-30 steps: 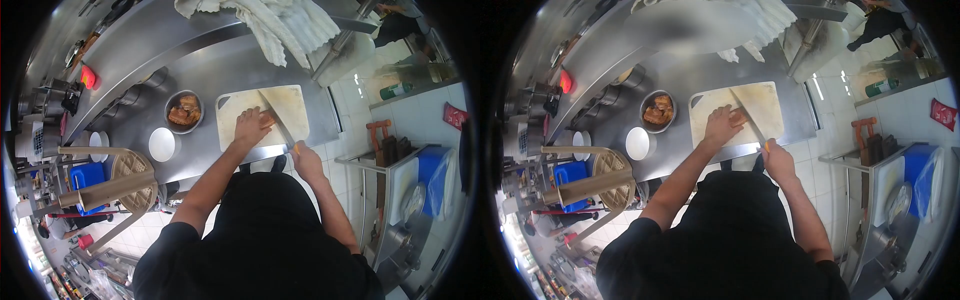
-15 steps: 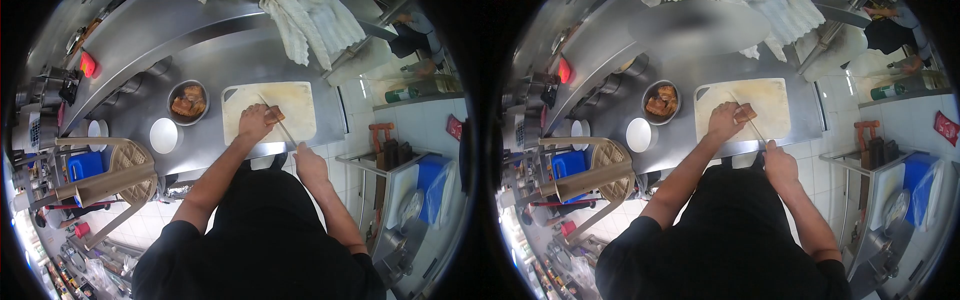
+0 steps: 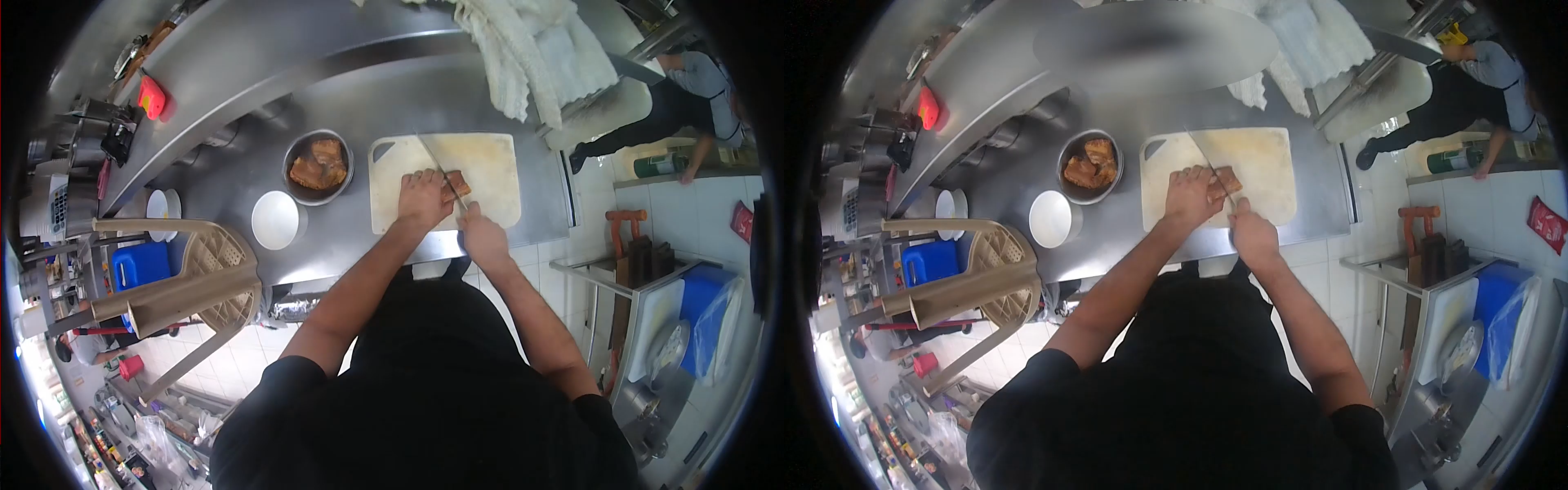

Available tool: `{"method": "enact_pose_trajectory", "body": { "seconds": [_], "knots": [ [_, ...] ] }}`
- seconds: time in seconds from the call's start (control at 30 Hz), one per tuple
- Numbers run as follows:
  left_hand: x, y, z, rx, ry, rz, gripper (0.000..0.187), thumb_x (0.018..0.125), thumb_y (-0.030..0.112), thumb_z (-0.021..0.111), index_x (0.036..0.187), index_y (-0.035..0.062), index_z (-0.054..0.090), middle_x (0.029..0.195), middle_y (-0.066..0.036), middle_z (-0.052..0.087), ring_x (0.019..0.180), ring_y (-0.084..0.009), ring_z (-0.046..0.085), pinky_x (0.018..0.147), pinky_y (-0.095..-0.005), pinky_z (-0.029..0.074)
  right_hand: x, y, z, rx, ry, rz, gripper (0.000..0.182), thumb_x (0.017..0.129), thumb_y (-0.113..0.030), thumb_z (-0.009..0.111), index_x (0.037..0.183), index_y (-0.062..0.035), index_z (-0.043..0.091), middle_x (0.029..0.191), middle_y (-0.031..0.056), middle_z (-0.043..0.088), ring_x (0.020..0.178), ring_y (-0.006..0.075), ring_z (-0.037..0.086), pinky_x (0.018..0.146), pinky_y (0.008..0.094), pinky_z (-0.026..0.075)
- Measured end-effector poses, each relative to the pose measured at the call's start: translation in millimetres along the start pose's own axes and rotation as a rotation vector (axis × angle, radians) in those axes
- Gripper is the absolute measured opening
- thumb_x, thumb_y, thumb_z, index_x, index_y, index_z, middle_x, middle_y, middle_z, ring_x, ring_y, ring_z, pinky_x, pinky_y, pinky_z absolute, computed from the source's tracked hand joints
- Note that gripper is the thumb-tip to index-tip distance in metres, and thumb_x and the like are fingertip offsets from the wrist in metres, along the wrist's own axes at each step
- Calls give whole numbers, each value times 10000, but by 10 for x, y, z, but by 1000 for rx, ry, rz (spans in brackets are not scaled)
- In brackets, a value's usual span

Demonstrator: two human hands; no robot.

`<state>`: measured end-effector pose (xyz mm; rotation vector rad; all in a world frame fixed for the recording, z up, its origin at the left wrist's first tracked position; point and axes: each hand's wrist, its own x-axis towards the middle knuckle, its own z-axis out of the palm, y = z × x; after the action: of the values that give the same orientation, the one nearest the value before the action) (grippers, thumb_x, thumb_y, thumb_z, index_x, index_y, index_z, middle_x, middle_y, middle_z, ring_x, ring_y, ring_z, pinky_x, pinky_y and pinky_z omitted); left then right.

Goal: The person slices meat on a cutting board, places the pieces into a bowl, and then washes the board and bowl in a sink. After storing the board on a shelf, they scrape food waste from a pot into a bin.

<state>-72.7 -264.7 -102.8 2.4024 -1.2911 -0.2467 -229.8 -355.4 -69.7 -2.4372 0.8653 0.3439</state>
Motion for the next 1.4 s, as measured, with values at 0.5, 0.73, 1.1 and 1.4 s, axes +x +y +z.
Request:
{"method": "enact_pose_trajectory", "body": {
  "seconds": [0.5,0.73,1.1,1.4],
  "knots": [
    [-525,-88,18,-270,-27,-30,879,780,393,850,1455,16,433,1413,-210,501,1350,-401,479,1155,-496,378,-228,261,71,-27,33,-64,310,1012,-291,587,1132,-32,465,819,237,703,773,458,703,691,561,553],
    [-389,-189,-34,-329,23,70,623,757,297,846,1240,41,546,1213,-180,582,1177,-375,569,1027,-477,452,-456,3,-330,-130,39,-78,305,1016,-306,595,1101,-40,474,776,208,699,735,427,708,657,532,562],
    [-321,-125,2,-306,-17,4,501,733,260,841,1101,33,588,1091,-154,612,1069,-355,602,953,-467,478,-725,-45,-452,-156,-59,-78,263,1006,-246,621,1061,-46,460,759,204,698,708,417,709,611,524,557],
    [-316,-110,-45,-279,-24,-10,431,754,251,815,1050,35,588,1055,-162,613,1058,-360,598,938,-478,476,-136,57,206,-31,4,-72,287,1023,-279,574,1108,-38,442,790,240,696,752,463,698,674,563,551]
  ]
}}
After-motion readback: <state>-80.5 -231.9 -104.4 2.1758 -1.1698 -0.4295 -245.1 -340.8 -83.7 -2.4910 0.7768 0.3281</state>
